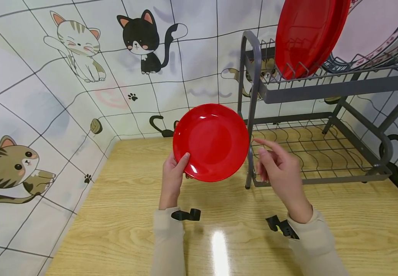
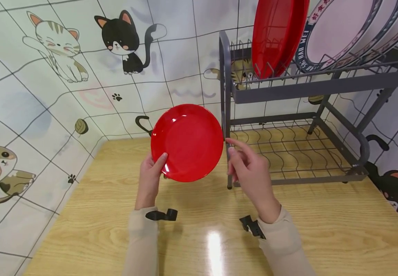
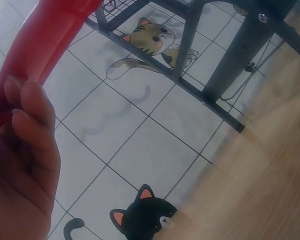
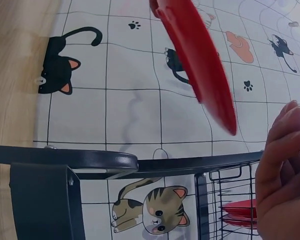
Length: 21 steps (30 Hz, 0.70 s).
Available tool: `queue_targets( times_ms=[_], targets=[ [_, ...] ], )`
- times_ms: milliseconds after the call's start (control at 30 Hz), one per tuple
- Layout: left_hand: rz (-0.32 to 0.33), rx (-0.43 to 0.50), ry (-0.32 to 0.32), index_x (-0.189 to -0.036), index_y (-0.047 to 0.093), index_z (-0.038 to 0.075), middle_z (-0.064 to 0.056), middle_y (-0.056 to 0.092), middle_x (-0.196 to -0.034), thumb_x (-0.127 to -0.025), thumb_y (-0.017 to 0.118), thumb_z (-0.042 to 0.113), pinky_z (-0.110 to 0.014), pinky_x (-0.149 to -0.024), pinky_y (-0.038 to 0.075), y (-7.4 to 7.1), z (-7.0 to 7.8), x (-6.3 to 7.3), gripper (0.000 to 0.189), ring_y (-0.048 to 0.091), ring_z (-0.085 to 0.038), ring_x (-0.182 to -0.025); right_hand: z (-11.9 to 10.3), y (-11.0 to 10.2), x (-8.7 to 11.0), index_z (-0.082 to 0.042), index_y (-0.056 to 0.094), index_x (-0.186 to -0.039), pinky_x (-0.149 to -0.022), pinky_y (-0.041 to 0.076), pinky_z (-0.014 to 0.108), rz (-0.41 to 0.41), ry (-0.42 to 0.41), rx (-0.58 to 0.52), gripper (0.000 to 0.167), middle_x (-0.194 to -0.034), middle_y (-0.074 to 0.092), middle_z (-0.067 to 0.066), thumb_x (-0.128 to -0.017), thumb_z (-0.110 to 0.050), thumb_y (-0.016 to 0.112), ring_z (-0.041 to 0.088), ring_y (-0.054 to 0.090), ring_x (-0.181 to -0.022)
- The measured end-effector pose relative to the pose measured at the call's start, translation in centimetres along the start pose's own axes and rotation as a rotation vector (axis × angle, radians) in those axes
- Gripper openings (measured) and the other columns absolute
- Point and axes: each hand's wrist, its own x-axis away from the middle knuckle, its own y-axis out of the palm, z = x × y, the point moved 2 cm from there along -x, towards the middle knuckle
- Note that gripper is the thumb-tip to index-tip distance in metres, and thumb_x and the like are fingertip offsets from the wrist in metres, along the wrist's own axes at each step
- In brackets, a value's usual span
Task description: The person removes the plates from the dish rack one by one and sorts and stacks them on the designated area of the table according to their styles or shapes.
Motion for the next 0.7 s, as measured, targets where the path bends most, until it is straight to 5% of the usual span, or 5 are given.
queue_targets(
  times_ms=[433, 700],
  targets=[
    [0.052, -0.032, -0.101, -0.119, 0.050, 0.018, -0.011, 0.065, -0.090, -0.083, 0.060, 0.037, -0.025, -0.051, 0.048, 0.1, -2.5, -0.3, 0.042, 0.059, -0.023, -0.056, -0.7, -1.4, -0.2, -0.003, 0.059, -0.112, -0.042, 0.039, 0.019, 0.131, -0.097, 0.061, 0.024, -0.075, 0.058, 0.003, -0.090, -0.005, 0.050, 0.010, 0.049, -0.051],
    [0.064, -0.032, -0.137, -0.121, 0.049, 0.014, -0.010, 0.065, -0.089, -0.088, 0.057, 0.025, -0.023, -0.051, 0.047, 0.6, -2.1, 0.0, 0.035, 0.057, -0.019, -0.054, 0.3, -2.7, -1.3, -0.002, 0.061, -0.110, -0.040, 0.037, 0.019, 0.204, -0.205, 0.050, 0.024, -0.076, 0.059, 0.009, -0.088, -0.002, 0.051, 0.010, 0.051, -0.051]
  ],
)
